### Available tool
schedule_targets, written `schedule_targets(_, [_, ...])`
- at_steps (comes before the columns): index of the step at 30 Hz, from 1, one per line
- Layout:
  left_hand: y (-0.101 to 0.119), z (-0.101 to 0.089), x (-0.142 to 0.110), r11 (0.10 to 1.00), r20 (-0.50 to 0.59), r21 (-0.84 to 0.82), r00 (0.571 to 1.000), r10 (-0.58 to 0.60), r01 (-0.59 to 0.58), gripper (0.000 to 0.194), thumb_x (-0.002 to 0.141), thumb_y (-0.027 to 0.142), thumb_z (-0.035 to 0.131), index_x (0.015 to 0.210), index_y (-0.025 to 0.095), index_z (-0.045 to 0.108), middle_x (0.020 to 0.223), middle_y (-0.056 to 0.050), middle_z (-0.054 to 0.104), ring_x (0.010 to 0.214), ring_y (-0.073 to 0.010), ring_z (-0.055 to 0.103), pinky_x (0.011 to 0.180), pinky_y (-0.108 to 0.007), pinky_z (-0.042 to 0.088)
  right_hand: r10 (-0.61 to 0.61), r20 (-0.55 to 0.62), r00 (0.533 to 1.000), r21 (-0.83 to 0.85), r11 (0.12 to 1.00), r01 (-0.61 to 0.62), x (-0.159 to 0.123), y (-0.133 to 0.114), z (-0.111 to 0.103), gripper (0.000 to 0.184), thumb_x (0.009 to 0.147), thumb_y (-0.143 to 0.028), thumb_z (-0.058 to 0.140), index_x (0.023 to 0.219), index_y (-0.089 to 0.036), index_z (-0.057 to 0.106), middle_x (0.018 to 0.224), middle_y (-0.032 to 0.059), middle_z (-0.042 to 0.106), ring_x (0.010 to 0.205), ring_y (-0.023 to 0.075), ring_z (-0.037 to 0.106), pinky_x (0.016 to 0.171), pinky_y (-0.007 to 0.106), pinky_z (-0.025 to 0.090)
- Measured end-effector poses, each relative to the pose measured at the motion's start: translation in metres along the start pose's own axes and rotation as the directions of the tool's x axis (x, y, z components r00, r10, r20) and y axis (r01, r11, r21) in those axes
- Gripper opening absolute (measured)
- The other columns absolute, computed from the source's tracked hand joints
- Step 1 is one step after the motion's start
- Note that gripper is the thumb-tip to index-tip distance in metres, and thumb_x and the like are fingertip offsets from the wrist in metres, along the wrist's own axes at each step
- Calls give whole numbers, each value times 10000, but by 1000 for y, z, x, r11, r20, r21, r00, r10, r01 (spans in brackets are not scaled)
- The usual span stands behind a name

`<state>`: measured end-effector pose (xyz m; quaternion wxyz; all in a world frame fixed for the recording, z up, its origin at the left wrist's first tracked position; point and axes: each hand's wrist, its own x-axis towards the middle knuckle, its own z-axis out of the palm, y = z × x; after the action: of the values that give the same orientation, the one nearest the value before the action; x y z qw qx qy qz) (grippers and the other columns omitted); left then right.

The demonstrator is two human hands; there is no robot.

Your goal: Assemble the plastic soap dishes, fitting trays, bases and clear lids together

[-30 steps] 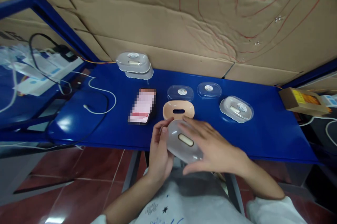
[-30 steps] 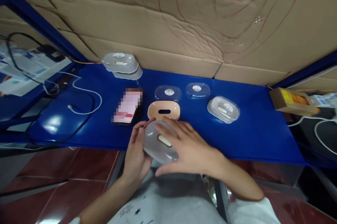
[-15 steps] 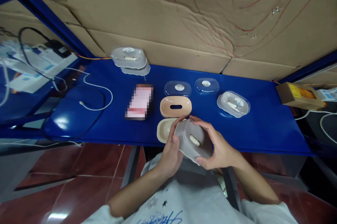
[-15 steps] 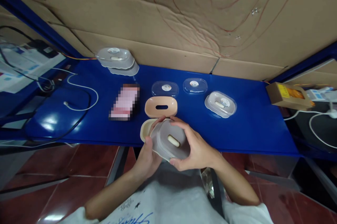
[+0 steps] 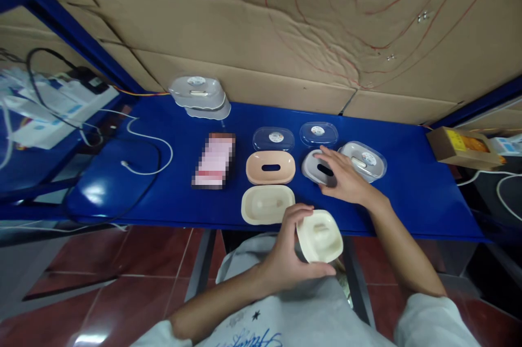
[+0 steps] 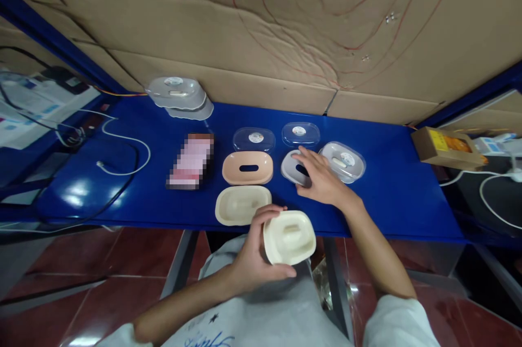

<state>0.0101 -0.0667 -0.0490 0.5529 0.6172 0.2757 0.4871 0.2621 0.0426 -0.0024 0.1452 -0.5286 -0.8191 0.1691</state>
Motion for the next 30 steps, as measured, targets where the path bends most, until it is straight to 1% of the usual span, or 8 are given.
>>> schedule_targets(3, [-5,1,5,951,178,307,984,-23,-33,982,724,573,966,1530,359,446,1526,-169,435,1477,-433,497,1208,-664,473,-81,63,995,-32,996,84,11,1,-6,795,877,-256,729,1619,-286,445,1789,133,351,1673,366,312,1339,677,276])
schedule_targets(6, [-1,-1,15,874,268,480,961,-62,-78,845,897,459,853,1602,368,396,1599,-187,404,1532,-426,470,1215,-648,495,-79,-54,995,-56,996,76,3,5,-19,741,988,-401,678,1667,-348,385,1810,80,316,1693,341,261,1362,679,211])
schedule_targets(10, [4,-5,30,758,323,629,945,-50,-175,680,958,289,782,1565,263,476,1568,-230,499,1572,-478,427,1263,-747,386,182,-278,943,-177,956,-236,-29,42,-34,807,977,-641,661,1673,-333,390,1818,131,281,1692,427,222,1321,763,180])
schedule_targets(14, [6,-7,40,748,314,636,949,-27,-189,487,965,29,564,1412,219,608,1589,-209,539,1599,-442,420,1313,-763,279,359,-286,889,-116,907,-404,-52,80,-38,920,882,-750,707,1632,-279,458,1712,195,461,1584,488,429,1236,772,358])
schedule_targets(18, [19,-6,43,862,223,499,975,-26,-91,541,1002,130,610,1507,307,537,1722,-160,421,1627,-401,387,1310,-689,358,359,-375,855,52,929,-367,-59,73,-43,874,843,-751,755,1538,-264,548,1521,166,647,1379,437,640,1164,671,511])
schedule_targets(22, [31,2,50,984,43,99,987,-154,149,805,951,323,786,1629,381,358,1741,-152,374,1570,-379,473,1247,-624,475,336,-382,861,189,940,-283,-65,27,-46,871,825,-688,825,1547,-316,514,1519,131,640,1336,420,665,1139,645,540])
schedule_targets(26, [31,6,61,877,87,-331,937,-339,348,1102,784,399,944,1663,377,281,1728,-164,405,1495,-395,558,1183,-599,537,35,-181,983,396,917,40,-64,-22,-42,925,821,-701,836,1592,-351,463,1628,109,555,1490,402,559,1221,558,509])
schedule_targets(30, [28,1,62,817,99,-414,912,-397,401,878,761,468,947,1502,243,534,1442,-158,698,1350,-382,667,1164,-591,530,-50,-130,990,439,892,102,-48,-19,-43,886,897,-695,765,1641,-377,403,1705,76,478,1558,374,494,1280,559,444])
